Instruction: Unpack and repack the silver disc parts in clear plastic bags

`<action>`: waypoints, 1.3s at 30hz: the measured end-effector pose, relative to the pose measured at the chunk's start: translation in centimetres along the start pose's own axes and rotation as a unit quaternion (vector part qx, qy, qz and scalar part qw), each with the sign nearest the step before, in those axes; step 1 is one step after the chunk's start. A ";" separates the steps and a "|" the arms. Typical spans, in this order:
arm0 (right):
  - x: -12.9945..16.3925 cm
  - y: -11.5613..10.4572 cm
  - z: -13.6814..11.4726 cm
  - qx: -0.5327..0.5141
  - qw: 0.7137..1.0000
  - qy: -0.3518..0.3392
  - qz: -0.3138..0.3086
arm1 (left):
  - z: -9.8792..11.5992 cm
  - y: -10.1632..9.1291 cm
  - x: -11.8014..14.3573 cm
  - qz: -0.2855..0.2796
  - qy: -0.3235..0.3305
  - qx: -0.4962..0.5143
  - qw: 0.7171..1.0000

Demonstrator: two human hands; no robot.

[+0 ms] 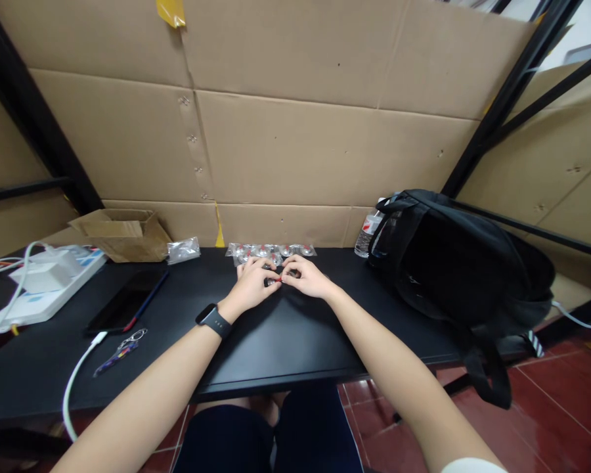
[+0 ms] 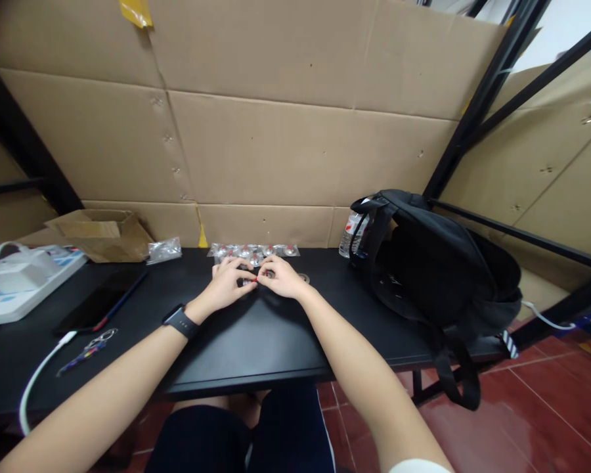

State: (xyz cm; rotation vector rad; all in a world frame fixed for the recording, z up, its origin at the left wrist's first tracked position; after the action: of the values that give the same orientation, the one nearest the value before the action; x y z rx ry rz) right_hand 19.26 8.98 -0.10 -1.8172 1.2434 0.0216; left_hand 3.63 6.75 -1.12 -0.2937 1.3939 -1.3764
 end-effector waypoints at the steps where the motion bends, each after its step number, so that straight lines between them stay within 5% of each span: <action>1: 0.0 -0.1 0.1 0.018 1.000 -0.005 0.004 | -0.1 -0.1 0.0 0.005 0.000 -0.005 1.000; 8: 0.5 0.6 2.8 0.176 0.983 -0.012 -0.047 | -0.3 -0.9 -0.1 0.033 -0.013 -0.015 0.999; 18: 0.2 0.2 2.8 0.219 0.972 0.056 -0.063 | -0.5 -1.3 -0.2 0.031 -0.021 0.004 0.999; 24: -0.1 0.0 2.2 0.023 0.998 0.066 0.001 | -1.0 -1.6 -0.3 0.048 -0.081 0.000 0.996; 29: -0.4 -0.1 1.8 -0.097 0.990 0.078 0.067 | -1.6 -2.2 -0.3 0.060 -0.160 0.063 0.983; 33: -0.4 0.7 1.6 -0.135 0.984 0.089 0.074 | -1.3 -1.8 -0.3 0.058 -0.153 0.119 0.979; 39: 0.3 2.3 1.8 -0.351 0.914 0.199 0.047 | -1.3 -1.7 -0.3 0.072 -0.141 0.149 0.976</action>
State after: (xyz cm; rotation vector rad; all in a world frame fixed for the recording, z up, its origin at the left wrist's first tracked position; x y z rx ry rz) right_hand 18.45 9.76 -2.80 -2.4569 1.7672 0.1798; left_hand 1.89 7.22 0.08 -0.1768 0.9419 -1.3434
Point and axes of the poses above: each hand's wrist, its own x-axis away from the middle knuckle, its own y-axis out of the palm, z = x × y, the point moved 6 cm from there along -x, towards the middle knuckle, and after that the axes turned 3 degrees about z, right-handed, at the moved point
